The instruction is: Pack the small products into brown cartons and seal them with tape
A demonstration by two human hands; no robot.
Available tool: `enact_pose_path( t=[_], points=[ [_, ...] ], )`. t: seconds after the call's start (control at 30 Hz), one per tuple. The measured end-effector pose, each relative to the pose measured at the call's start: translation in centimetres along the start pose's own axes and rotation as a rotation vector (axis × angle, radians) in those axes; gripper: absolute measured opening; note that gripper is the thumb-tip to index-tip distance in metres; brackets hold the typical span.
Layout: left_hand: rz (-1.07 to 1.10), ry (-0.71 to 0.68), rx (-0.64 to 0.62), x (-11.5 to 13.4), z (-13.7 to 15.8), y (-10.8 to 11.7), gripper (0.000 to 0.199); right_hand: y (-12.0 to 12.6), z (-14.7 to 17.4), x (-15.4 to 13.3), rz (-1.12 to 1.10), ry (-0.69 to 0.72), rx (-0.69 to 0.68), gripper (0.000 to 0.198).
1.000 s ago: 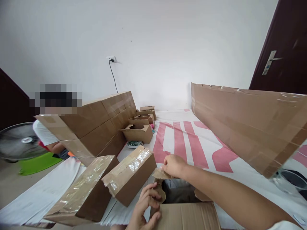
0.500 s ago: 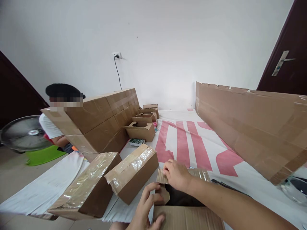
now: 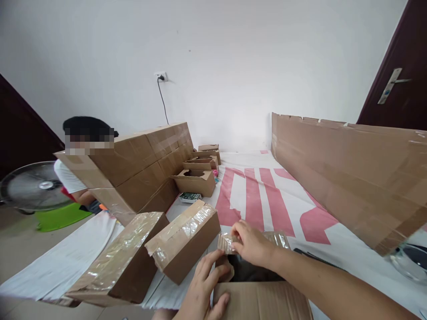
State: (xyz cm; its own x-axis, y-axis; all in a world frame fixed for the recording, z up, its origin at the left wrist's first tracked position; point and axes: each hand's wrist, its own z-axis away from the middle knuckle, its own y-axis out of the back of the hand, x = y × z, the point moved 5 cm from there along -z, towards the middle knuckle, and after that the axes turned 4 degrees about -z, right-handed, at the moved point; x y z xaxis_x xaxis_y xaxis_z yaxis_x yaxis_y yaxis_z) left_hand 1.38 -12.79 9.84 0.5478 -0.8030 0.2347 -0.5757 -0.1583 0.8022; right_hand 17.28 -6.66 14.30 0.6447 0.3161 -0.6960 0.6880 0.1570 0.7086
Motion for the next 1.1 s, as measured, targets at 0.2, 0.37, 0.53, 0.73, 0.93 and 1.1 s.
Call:
enact_pose_path(
  t=[0.2,0.37,0.53,0.73,0.93,1.1],
  points=[
    [0.018,0.028,-0.008,0.2,0.0,0.0,0.028,-0.2,-2.2,-0.2,0.104,-0.028,-0.038,0.022],
    [-0.006,0.018,-0.006,0.2,0.2,0.0,0.030,-0.8,-4.2,-1.5,0.141,-0.037,-0.106,0.009],
    [-0.011,0.014,-0.005,0.2,0.4,0.0,0.029,-0.5,-4.4,-1.6,0.132,-0.163,-0.137,0.010],
    [-0.012,0.009,0.008,0.3,0.2,0.1,0.027,-1.2,-4.9,-0.5,0.043,-0.350,-0.228,0.015],
    [-0.072,0.010,-0.008,0.6,-0.2,0.3,0.023,-1.2,-5.3,-0.7,0.075,-0.352,-0.249,0.019],
    [-0.076,-0.002,0.006,0.6,-0.1,0.4,0.024,0.1,-4.0,-1.9,0.172,-0.212,-0.192,0.018]
  ],
)
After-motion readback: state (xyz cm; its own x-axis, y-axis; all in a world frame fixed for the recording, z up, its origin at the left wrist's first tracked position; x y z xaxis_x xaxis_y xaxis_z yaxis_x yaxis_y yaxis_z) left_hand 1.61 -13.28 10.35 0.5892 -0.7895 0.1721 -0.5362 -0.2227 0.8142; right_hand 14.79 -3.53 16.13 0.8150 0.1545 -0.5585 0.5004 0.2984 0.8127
